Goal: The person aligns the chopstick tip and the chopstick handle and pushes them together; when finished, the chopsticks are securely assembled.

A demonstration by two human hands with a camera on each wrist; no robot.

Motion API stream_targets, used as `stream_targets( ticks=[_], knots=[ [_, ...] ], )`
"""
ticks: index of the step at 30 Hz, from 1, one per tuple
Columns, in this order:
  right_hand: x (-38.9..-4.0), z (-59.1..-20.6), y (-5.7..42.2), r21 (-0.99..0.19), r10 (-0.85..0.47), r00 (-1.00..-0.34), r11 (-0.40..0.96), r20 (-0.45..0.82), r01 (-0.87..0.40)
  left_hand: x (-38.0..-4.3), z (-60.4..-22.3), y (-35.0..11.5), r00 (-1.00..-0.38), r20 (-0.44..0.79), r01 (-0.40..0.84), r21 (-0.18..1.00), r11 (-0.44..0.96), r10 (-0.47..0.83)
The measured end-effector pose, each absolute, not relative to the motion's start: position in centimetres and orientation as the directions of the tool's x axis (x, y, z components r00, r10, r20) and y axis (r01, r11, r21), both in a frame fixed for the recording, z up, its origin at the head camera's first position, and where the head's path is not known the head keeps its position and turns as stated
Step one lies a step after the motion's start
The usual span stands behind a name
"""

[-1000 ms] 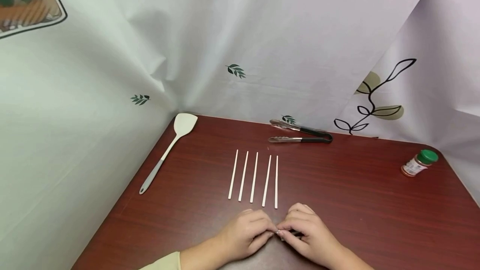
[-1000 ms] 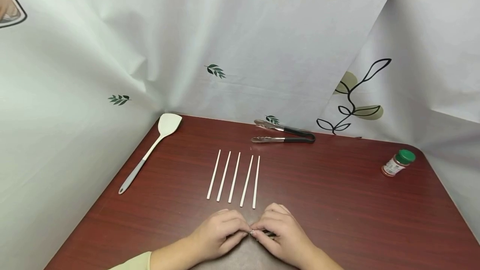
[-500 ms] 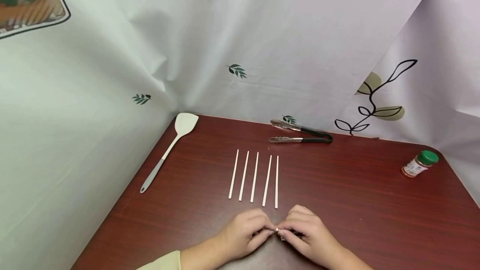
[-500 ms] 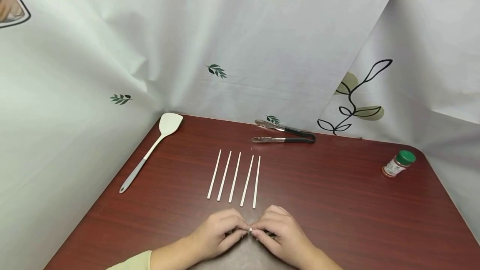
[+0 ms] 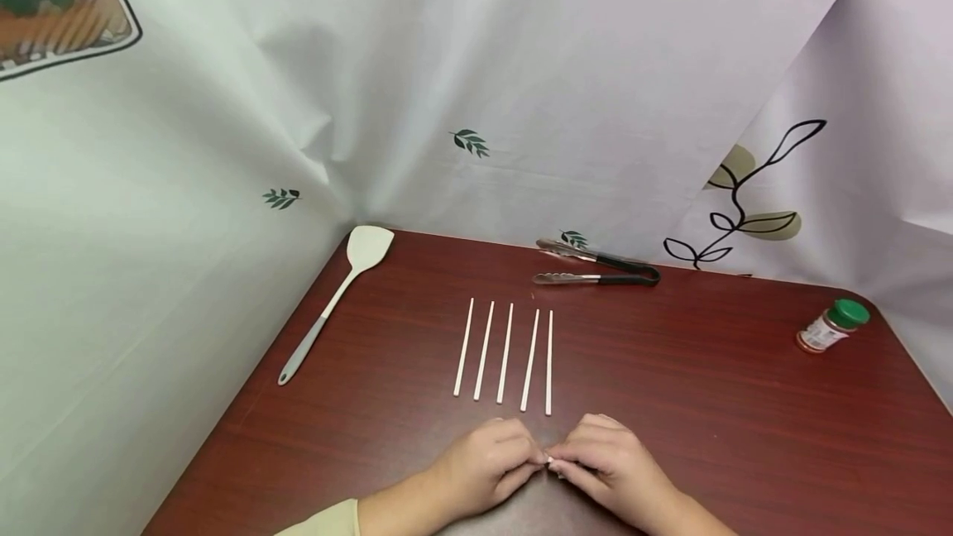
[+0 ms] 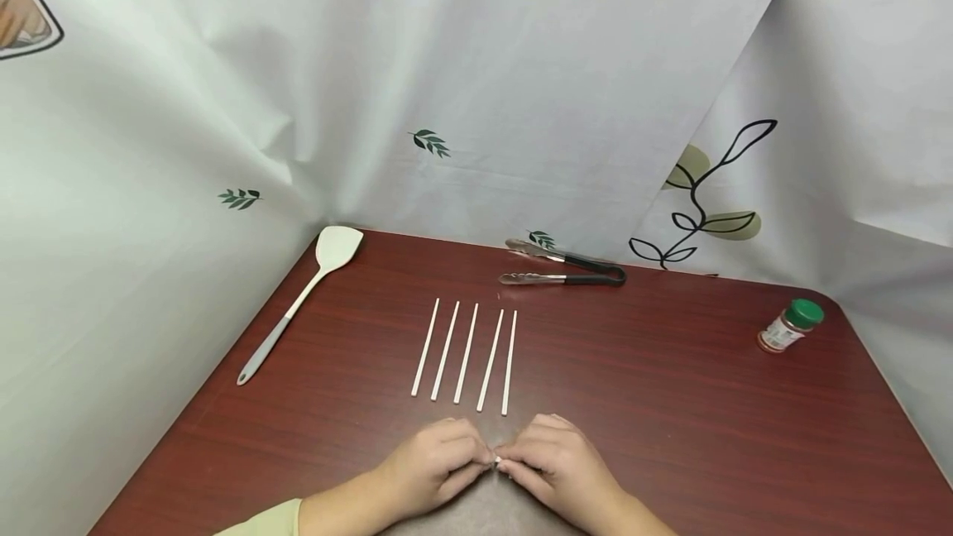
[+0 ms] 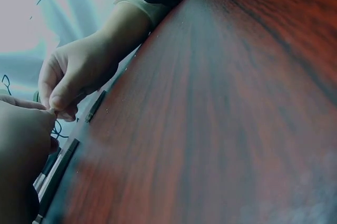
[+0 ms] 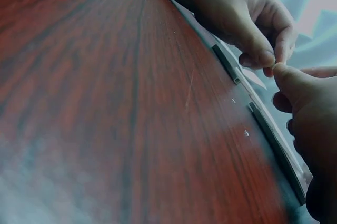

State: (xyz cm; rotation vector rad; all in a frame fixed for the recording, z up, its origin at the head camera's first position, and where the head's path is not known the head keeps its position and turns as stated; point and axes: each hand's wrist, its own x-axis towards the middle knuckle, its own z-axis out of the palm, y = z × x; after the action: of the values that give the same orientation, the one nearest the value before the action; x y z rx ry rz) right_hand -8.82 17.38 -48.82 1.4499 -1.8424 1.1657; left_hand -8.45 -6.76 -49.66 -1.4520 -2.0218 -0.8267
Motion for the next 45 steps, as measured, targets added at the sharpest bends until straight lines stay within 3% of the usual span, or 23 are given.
stream_targets(
  ticks=[7, 15, 22, 28, 31, 35, 37, 40, 45],
  knots=[
    [-8.4, -49.8, 17.9, -0.383, -0.485, -0.397, 0.133, 0.779, -0.914, -8.4, -49.7, -6.7, -0.285, 0.710, 0.957, 0.173, 0.233, 0.644],
    [-8.4, -50.0, 17.8, -0.331, -0.543, -0.336, 0.111, 0.770, -0.937, -8.3, -49.6, -6.6, -0.238, 0.693, 0.966, 0.096, 0.240, 0.680],
    [-8.2, -50.0, 17.3, -0.319, -0.542, -0.345, 0.145, 0.766, -0.937, -8.5, -49.6, -6.6, -0.210, 0.689, 0.970, 0.059, 0.234, 0.694],
    [-8.6, -49.6, 17.3, -0.336, -0.494, -0.353, 0.126, 0.795, -0.933, -8.5, -49.5, -6.7, -0.248, 0.693, 0.962, 0.097, 0.254, 0.676],
    [-9.0, -49.7, 18.2, -0.458, -0.429, -0.456, 0.106, 0.780, -0.883, -8.6, -49.5, -6.6, -0.290, 0.716, 0.952, 0.153, 0.264, 0.635],
    [-9.1, -49.9, 19.9, -0.743, -0.311, -0.722, 0.071, 0.618, -0.666, -8.8, -49.5, -6.5, -0.330, 0.727, 0.940, 0.197, 0.278, 0.603],
    [-9.3, -50.0, 20.5, -0.840, -0.267, -0.814, 0.024, 0.517, -0.541, -8.8, -49.5, -6.4, -0.343, 0.714, 0.935, 0.199, 0.293, 0.611],
    [-9.9, -49.9, 20.8, -0.906, -0.227, -0.877, -0.088, 0.423, -0.414, -8.9, -49.5, -6.4, -0.347, 0.695, 0.932, 0.181, 0.314, 0.630],
    [-11.3, -49.7, 20.6, -0.916, -0.181, -0.912, -0.241, 0.368, -0.321, -9.3, -49.4, -6.1, -0.321, 0.665, 0.941, 0.145, 0.306, 0.674]
  ],
)
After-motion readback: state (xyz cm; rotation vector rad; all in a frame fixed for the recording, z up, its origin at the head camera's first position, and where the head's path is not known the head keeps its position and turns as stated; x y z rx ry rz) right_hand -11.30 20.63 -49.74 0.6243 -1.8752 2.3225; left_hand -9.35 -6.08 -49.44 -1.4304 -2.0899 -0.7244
